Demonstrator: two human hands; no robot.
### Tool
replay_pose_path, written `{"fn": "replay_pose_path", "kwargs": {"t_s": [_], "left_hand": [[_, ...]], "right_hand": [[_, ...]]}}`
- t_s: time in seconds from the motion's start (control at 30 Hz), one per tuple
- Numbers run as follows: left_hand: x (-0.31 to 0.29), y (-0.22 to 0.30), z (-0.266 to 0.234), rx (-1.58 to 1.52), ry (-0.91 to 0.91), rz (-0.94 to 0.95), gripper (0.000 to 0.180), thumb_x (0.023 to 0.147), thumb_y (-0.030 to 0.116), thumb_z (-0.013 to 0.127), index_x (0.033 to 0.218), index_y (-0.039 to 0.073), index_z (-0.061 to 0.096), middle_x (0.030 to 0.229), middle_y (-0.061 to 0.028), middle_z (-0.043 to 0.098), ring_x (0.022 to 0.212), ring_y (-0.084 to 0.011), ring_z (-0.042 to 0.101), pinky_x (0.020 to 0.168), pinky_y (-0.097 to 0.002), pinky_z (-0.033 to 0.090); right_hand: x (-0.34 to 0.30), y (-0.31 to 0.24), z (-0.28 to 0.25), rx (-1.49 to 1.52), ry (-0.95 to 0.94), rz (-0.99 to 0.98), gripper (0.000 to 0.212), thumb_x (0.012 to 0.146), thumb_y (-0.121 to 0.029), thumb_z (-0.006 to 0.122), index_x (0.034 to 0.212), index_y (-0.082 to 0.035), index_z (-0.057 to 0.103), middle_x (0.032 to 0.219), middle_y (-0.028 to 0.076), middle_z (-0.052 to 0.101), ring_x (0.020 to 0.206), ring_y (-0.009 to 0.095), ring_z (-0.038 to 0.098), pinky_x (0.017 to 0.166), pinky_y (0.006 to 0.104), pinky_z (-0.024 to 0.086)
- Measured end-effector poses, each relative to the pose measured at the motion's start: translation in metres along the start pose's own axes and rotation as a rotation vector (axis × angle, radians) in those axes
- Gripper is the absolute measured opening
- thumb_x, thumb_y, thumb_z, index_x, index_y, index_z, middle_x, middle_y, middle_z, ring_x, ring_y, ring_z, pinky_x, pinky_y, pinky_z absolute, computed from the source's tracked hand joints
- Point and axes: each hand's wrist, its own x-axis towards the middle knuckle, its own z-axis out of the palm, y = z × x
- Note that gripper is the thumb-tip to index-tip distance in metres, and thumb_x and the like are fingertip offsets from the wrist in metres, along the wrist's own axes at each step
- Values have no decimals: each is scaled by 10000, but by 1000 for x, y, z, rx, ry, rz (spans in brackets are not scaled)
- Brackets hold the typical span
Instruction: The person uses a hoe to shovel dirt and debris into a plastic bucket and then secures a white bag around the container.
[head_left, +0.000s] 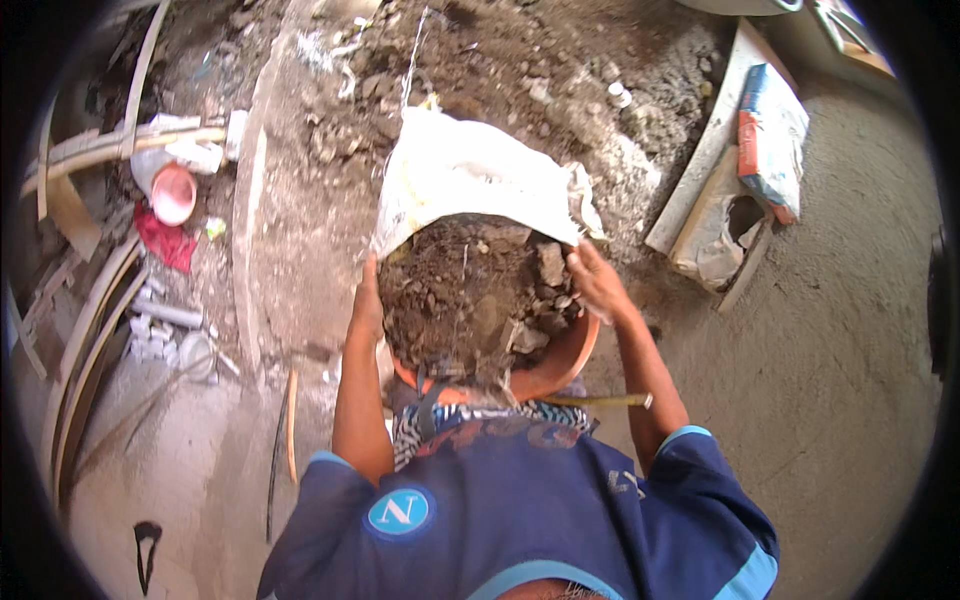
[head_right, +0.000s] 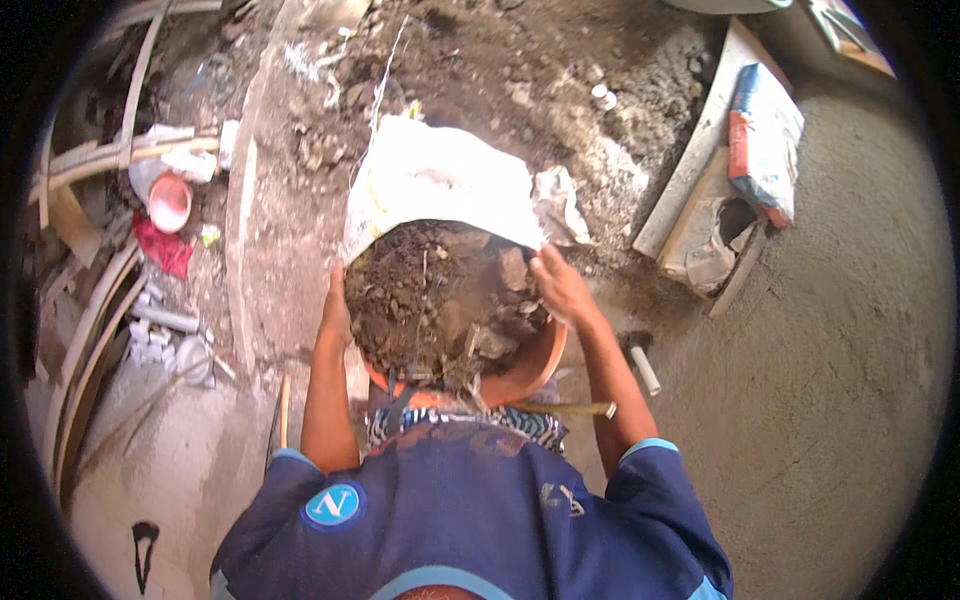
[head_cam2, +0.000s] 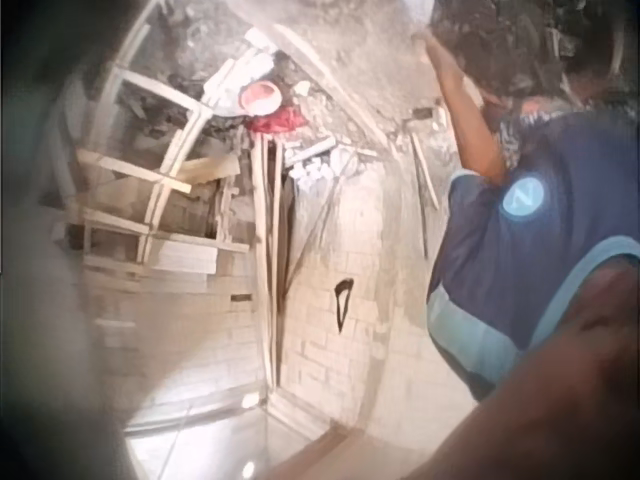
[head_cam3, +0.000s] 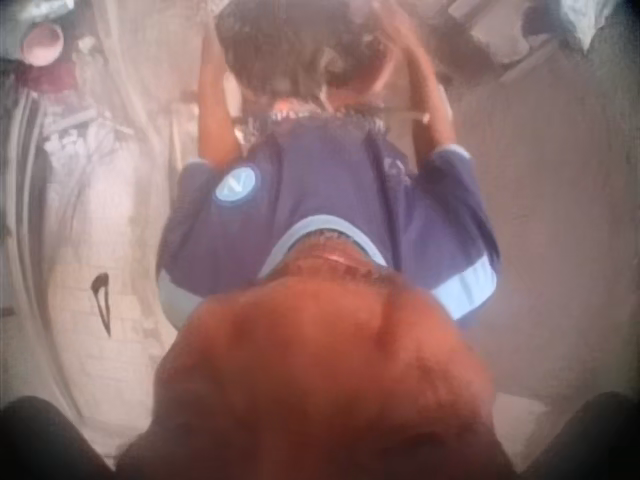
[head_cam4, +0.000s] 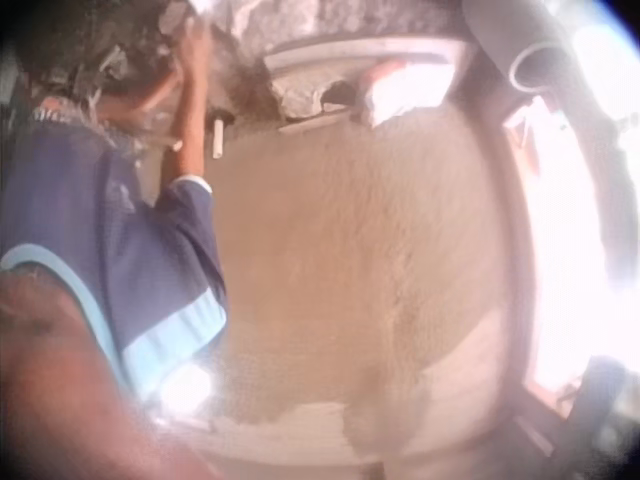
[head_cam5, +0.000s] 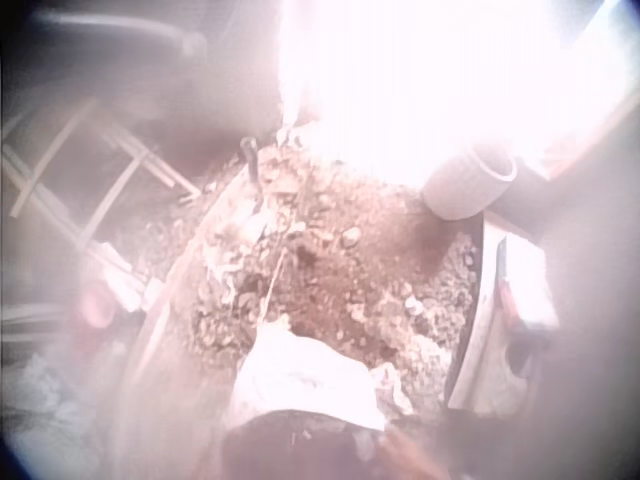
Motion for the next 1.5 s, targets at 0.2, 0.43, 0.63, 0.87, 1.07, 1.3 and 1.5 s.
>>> {"fn": "replay_pose_path", "kwargs": {"t_s": [0.2, 0.43, 0.63, 0.87, 1.07, 1.3, 1.5], "left_hand": [[8, 2, 8, 92, 112, 5, 721, 906, 615, 388, 1238, -7, 540, 1130, -107, 619, 994, -211, 605, 876, -349, 475], [3, -17, -21, 13, 77, 15, 691, 925, 602, 348, 1254, 19, 521, 1139, -122, 614, 1026, -224, 605, 894, -372, 481], [5, -32, -35, 186, 162, -16, 783, 871, 680, 387, 1093, -27, 639, 1034, -165, 653, 935, -244, 631, 845, -373, 476], [-19, 15, 30, 708, 367, 113, 854, 886, 658, 347, 1041, -148, 585, 971, -279, 636, 976, -345, 605, 851, -402, 439], [-45, 39, 54, 888, 202, -44, 840, 900, 655, 317, 1122, -113, 577, 1078, -325, 599, 1077, -408, 565, 906, -431, 421], [-8, 9, 11, 450, 203, -68, 875, 903, 663, 273, 1268, -104, 485, 1245, -265, 543, 1104, -366, 560, 926, -417, 428], [4, 12, 31, 741, 246, 38, 911, 875, 677, 336, 1125, -175, 542, 1112, -293, 598, 1027, -368, 588, 886, -426, 429]], "right_hand": [[5, -11, 4, -107, -47, -62, 469, 988, -276, 430, 1381, -31, 357, 1329, 228, 493, 1245, 311, 481, 1017, 366, 384], [-19, -19, 3, -145, -80, -49, 480, 978, -289, 453, 1356, -2, 385, 1315, 197, 519, 1224, 292, 499, 994, 362, 398], [-4, -4, 9, -65, -115, -60, 537, 981, -344, 469, 1404, -27, 370, 1336, 132, 483, 1210, 200, 447, 984, 343, 375], [49, 64, 32, -87, 78, -55, 680, 953, -515, 397, 1373, 19, 394, 1410, 211, 411, 1325, 309, 376, 1087, 367, 281], [67, 86, 34, 128, 57, -137, 519, 986, -409, 370, 1312, -15, 455, 1238, 178, 556, 1153, 290, 515, 989, 355, 373], [60, 27, 35, -248, -14, -42, 500, 978, -432, 359, 1297, -69, 486, 1252, 218, 550, 1200, 377, 491, 980, 392, 395], [103, 86, 35, -83, 15, -61, 465, 979, -377, 386, 1260, -24, 495, 1178, 190, 585, 1122, 324, 530, 962, 365, 386]]}}
